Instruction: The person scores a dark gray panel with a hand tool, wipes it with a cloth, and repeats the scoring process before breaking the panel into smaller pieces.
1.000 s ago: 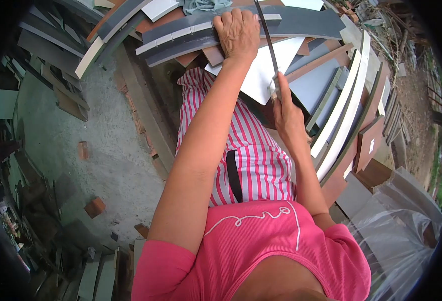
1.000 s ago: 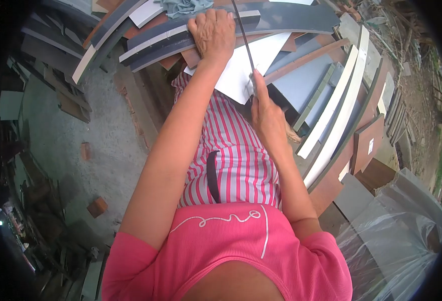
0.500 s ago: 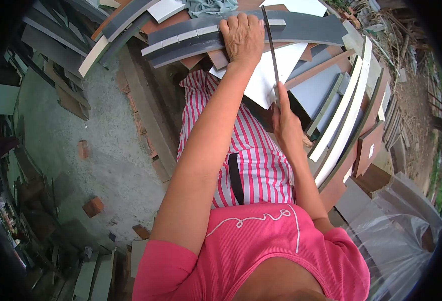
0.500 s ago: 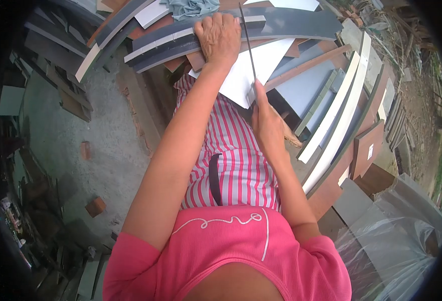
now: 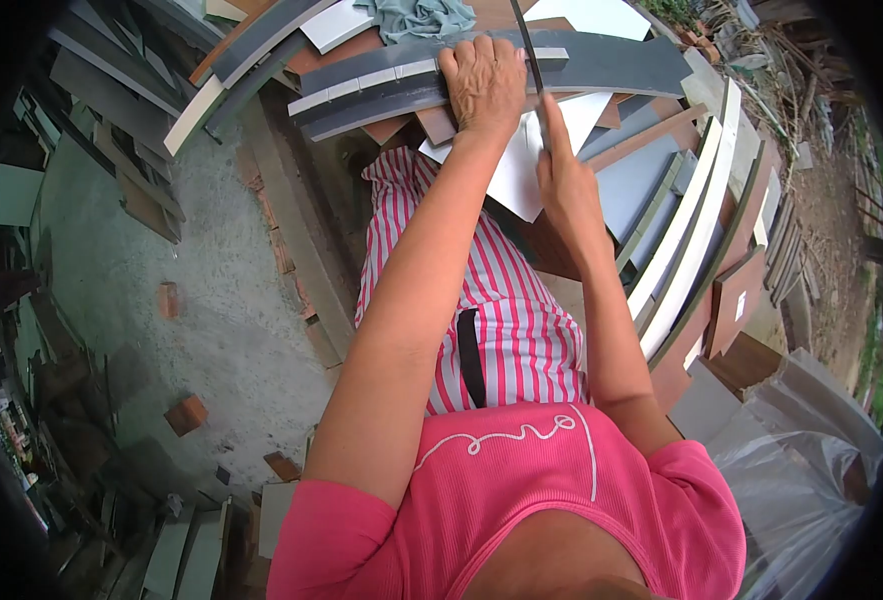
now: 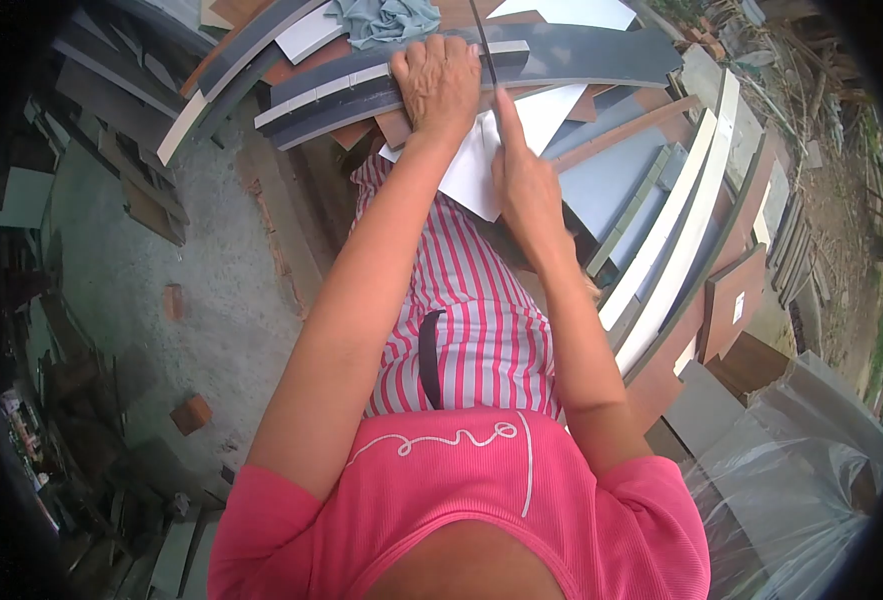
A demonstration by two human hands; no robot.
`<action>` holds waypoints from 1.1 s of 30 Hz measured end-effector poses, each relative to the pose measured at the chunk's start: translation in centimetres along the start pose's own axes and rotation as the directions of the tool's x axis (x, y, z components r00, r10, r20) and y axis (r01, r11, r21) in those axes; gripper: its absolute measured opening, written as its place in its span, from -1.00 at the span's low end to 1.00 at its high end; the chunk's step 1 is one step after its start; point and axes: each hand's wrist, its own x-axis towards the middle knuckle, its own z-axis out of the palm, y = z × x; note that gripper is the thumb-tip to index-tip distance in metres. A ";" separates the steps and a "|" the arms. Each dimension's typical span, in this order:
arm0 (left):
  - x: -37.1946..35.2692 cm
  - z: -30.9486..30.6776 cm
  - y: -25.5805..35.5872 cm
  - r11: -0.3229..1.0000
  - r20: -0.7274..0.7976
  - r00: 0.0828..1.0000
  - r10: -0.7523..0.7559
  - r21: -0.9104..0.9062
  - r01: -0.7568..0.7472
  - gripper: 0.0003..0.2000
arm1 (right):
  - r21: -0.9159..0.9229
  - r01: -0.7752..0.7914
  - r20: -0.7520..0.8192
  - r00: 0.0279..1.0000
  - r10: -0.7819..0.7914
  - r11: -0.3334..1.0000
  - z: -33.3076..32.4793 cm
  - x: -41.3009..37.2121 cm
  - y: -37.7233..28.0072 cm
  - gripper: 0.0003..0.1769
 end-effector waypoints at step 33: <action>0.0 -0.1 -0.1 1.000 -0.002 1.000 0.005 -0.018 -0.005 -0.82 | -0.071 0.050 -0.043 0.998 -0.054 0.996 0.6 0.8 0.0 -0.27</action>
